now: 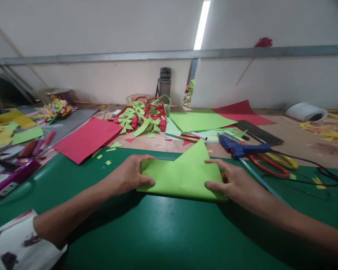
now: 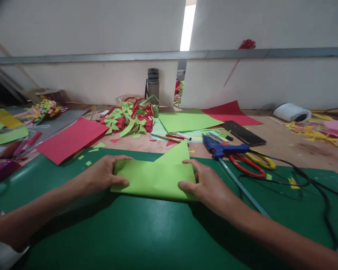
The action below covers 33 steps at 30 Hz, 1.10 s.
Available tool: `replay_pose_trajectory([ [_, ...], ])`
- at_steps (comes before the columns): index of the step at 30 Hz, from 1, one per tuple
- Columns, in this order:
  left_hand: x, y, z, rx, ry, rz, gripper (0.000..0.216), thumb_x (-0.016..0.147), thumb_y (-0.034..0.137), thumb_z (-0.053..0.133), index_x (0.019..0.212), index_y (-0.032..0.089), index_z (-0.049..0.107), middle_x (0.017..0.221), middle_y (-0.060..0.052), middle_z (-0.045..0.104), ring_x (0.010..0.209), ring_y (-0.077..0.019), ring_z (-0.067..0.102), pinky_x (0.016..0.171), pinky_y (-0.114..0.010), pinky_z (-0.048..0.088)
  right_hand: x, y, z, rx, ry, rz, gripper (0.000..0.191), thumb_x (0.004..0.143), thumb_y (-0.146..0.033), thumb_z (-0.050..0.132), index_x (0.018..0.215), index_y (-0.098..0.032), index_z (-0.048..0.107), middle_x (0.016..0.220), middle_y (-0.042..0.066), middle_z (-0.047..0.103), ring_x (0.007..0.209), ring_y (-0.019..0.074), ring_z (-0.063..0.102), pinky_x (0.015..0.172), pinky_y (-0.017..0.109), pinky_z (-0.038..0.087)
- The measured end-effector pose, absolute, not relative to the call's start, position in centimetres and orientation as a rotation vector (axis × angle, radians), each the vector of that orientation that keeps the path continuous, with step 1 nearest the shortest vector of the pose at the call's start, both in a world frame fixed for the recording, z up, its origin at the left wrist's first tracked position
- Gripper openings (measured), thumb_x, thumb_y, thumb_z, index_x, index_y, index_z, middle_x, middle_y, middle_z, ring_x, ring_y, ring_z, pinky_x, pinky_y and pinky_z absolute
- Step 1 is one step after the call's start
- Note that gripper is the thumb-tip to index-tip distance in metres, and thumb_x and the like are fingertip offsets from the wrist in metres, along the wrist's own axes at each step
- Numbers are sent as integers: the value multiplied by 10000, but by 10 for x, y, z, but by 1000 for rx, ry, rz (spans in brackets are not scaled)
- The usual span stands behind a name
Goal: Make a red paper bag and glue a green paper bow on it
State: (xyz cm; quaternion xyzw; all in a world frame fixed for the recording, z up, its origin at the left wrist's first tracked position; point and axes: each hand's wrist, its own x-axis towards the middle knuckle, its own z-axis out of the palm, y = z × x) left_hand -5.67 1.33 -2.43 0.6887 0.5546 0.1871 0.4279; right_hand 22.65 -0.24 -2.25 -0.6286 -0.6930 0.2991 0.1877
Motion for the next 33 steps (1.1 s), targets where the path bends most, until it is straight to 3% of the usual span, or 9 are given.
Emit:
replay_pose_trajectory([
  [6,-50,7,-24,1848,1456,480,612,612,253,692,1200,149,561,836,-12,638,682,-172,576,606,-257,445,228,-3,-24,-1819,-2040,670,653,673,-368,631,1268,-121,524,510,-74,347,449,138,378,421,243,265],
  [14,-48,5,-27,1980,1427,530,611,658,228,666,1251,175,531,972,-20,644,734,-164,577,666,-253,449,230,-8,-28,-1753,-2170,480,645,729,-393,587,1305,-118,494,584,-24,507,505,158,476,476,253,347],
  [19,-51,3,-32,2126,1434,542,728,699,255,669,1371,191,397,1124,-59,630,865,-207,592,750,-284,446,229,-8,-28,-1748,-2206,455,625,738,-396,565,1288,-104,505,591,-5,545,504,164,493,483,256,359],
  [27,-58,3,-43,2292,1428,468,788,776,334,618,1448,223,224,1174,-114,611,958,-260,595,803,-321,428,230,-6,-29,-1770,-2221,454,634,744,-402,560,1302,-108,496,627,12,582,510,173,507,491,266,364],
  [33,-61,1,-56,2438,1485,429,874,800,338,570,1476,191,37,889,-67,657,731,-208,598,669,-278,416,231,-6,-32,-1724,-2233,421,619,748,-399,569,1293,-113,503,603,6,568,512,172,508,486,260,368],
])
